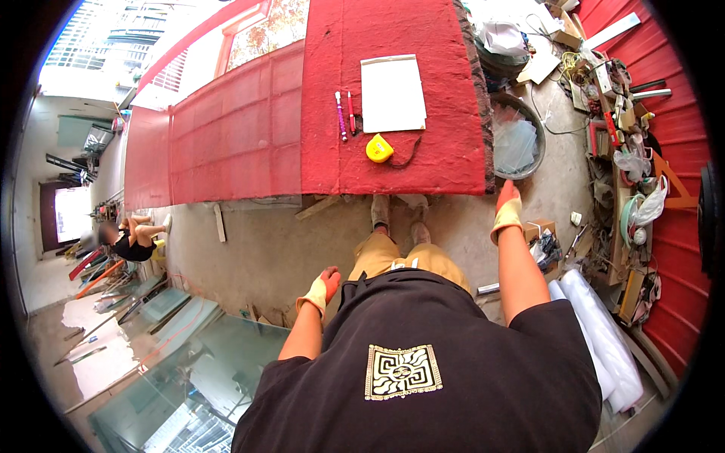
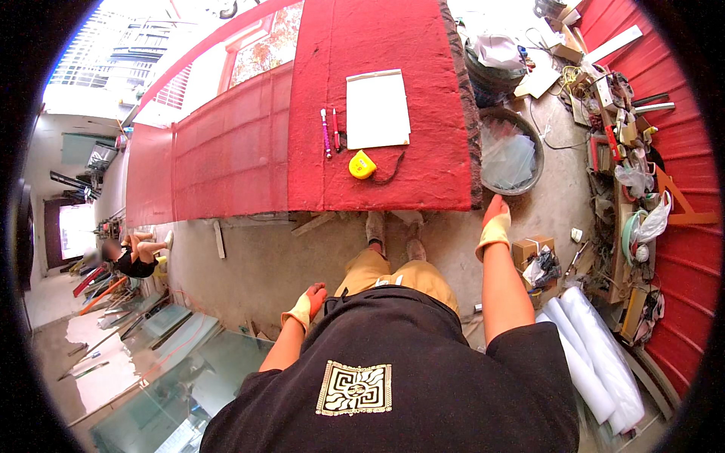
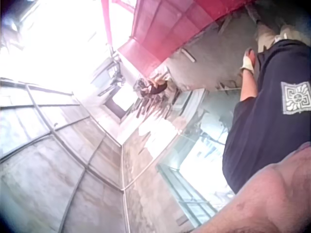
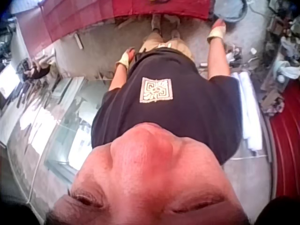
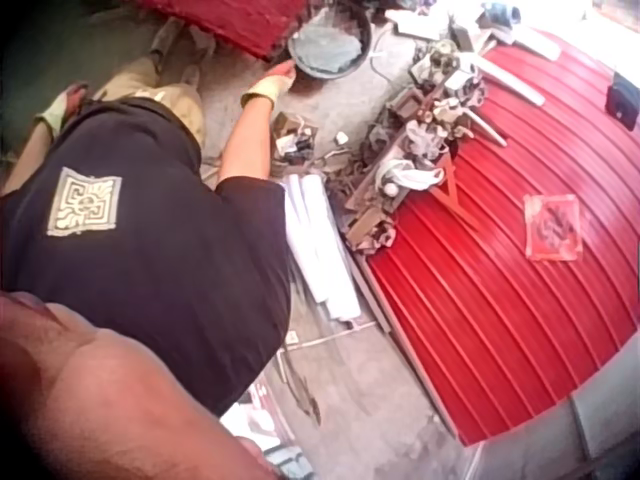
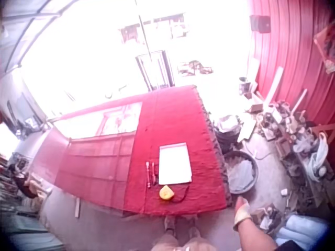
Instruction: The person writes notes in a notebook, then uses a measuring tape to measure the length of a large glass pane resting on a red work surface, and then places the notebook and a marker on the table.
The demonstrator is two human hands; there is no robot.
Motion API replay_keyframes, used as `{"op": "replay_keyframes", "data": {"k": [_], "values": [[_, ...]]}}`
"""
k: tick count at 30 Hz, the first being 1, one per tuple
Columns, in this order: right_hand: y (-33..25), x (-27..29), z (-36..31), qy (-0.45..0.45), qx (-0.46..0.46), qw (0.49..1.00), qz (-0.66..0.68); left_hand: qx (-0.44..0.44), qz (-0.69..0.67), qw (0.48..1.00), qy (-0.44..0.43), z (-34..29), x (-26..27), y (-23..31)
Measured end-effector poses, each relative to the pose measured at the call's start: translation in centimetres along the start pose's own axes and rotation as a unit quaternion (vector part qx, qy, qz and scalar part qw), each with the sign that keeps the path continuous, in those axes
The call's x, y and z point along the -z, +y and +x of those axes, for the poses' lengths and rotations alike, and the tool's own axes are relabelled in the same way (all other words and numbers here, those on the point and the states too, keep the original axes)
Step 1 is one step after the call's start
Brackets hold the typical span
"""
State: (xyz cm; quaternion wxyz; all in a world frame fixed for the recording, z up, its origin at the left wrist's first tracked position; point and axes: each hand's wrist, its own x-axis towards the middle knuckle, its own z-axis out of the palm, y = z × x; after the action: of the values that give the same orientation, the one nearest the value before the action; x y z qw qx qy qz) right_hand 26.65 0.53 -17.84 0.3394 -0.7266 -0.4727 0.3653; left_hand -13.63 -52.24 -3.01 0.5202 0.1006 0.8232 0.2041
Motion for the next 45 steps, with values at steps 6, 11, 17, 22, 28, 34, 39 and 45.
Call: {"op": "replay_keyframes", "data": {"k": [6,11,17,22,28,34,39,45], "values": [[-10.2,-2.0,4.0,0.087,0.025,0.996,-0.017,-0.034,0.035,0.994,0.099,1.2,1.6,1.0],[-17.9,-5.2,0.5,0.052,-0.061,0.988,-0.135,-0.107,0.036,0.962,0.247,-0.3,6.8,8.6],[-20.8,-6.4,-0.6,0.072,-0.085,0.972,-0.209,-0.183,-0.148,0.904,0.357,6.6,13.2,12.8],[-21.4,-7.3,-1.4,0.108,-0.077,0.955,-0.264,-0.166,-0.033,0.87,0.463,12.5,17.9,16.3],[-22.5,-7.8,-2.1,0.134,-0.09,0.934,-0.32,-0.119,0.099,0.821,0.55,19.4,23.2,21.9],[-23.4,-8.0,-2.4,0.137,-0.123,0.915,-0.359,0.075,0.213,0.742,0.632,23.9,21.4,25.5],[-22.0,-7.8,-1.8,0.136,-0.093,0.92,-0.355,0.078,0.186,0.755,0.624,22.8,20.4,27.6],[-22.6,-8.1,-2.2,0.137,-0.104,0.911,-0.374,0.079,0.197,0.741,0.637,23.8,20.8,26.5]]}}
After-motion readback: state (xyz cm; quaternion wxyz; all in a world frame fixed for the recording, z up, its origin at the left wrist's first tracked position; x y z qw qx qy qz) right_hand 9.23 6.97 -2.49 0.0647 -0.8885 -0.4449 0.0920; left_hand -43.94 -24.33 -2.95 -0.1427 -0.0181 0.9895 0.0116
